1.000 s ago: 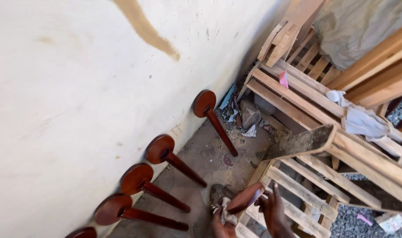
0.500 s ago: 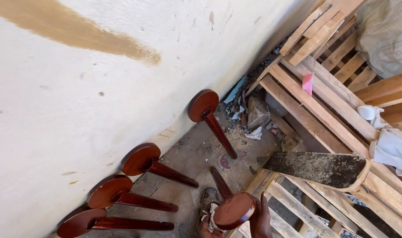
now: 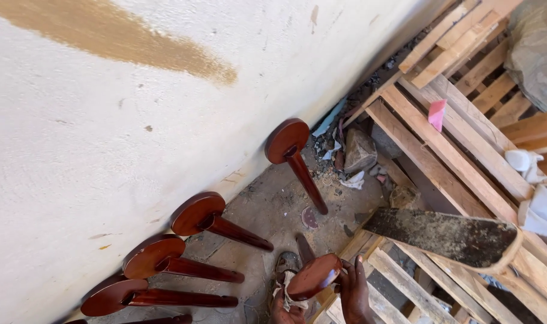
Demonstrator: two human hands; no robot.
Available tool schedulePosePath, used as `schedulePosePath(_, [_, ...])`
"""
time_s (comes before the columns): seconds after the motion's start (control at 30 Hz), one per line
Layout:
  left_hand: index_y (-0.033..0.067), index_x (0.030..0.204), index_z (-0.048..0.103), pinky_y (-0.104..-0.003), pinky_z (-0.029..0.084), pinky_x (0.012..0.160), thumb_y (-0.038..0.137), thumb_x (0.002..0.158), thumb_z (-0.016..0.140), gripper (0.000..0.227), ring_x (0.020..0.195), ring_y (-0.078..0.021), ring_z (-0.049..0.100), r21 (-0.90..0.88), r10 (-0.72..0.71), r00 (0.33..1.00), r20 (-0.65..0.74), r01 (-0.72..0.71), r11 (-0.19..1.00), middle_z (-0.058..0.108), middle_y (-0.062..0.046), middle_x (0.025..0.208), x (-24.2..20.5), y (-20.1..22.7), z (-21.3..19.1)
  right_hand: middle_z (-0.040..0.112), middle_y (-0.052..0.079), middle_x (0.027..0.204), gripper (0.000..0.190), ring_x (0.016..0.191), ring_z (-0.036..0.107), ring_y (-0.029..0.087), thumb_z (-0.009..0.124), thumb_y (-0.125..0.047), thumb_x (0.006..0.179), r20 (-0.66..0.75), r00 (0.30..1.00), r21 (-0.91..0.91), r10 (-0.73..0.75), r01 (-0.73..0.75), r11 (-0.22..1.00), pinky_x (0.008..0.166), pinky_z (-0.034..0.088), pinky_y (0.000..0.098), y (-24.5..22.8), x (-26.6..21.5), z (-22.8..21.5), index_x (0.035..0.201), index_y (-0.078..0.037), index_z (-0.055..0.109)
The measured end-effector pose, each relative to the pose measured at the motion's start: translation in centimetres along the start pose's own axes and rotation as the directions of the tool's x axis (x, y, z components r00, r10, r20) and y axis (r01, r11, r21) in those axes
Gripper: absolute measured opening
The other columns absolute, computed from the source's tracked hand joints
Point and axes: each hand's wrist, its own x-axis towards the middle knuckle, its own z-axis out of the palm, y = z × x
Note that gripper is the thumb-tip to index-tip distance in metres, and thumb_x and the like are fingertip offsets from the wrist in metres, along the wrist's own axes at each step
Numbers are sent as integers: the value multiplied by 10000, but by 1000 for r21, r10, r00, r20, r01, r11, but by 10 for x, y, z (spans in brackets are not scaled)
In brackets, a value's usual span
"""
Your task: Polishing a wooden furniture leg and its circular base using a cloth dipped in a liquid finish.
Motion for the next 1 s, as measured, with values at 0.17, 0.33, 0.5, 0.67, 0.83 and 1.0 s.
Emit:
schedulePosePath(0.17, [15, 1360, 589, -491, 490, 955, 199, 979, 532, 427, 1142, -352, 612, -139, 126, 980, 154, -105, 985, 641, -198, 1320, 15, 8, 29, 725, 239, 1242, 807, 877, 550, 309, 196, -644, 1013, 42, 996, -290, 79, -64, 955, 759, 308, 373, -59, -23, 87, 1354, -37, 606])
schedulePosePath(0.33, [17, 1283, 657, -410, 496, 748, 218, 1021, 535, 352, 842, -317, 630, -42, 154, 968, 198, -149, 988, 720, -202, 1121, -28, 54, 110, 777, 173, 1233, 823, 795, 504, 233, 208, -646, 949, 185, 982, -404, 31, 47, 914, 745, 315, 370, -89, -12, 154, 1342, -29, 585])
schedulePosePath(0.5, [50, 1230, 659, -412, 504, 801, 243, 1037, 516, 308, 897, -308, 635, -90, 216, 960, 181, -202, 975, 714, -170, 1136, 21, 69, 138, 788, 140, 1176, 706, 737, 484, 191, 252, -671, 957, 253, 967, -392, 42, 62, 918, 741, 322, 354, -74, 35, 192, 1208, -87, 561])
schedulePosePath(0.67, [89, 1305, 655, -361, 441, 794, 253, 1006, 528, 364, 978, -236, 635, -126, 241, 955, 173, -222, 967, 726, -135, 1190, 21, 83, 173, 550, 101, 843, 983, 776, 346, 191, 212, -781, 882, 217, 964, -520, 156, -21, 854, 792, 242, 318, -75, 55, 224, 1222, -64, 792])
schedulePosePath(0.83, [160, 1352, 626, -388, 380, 905, 303, 1017, 481, 393, 1129, -210, 606, -100, 208, 961, 181, -192, 976, 700, -93, 1291, 30, 91, 188, 750, 62, 1233, 936, 757, 386, 167, 256, -720, 859, 226, 964, -485, 138, -12, 874, 813, 282, 355, -85, 50, 252, 1641, -206, 236])
schedulePosePath(1.0, [188, 1409, 584, -363, 324, 878, 311, 1031, 406, 435, 1208, -167, 581, -129, 217, 948, 231, -191, 973, 681, -94, 1331, 37, 101, 202, 771, 58, 1201, 852, 714, 419, 138, 289, -715, 866, 233, 960, -451, 157, -37, 892, 794, 287, 337, -83, 59, 261, 1496, -174, 483])
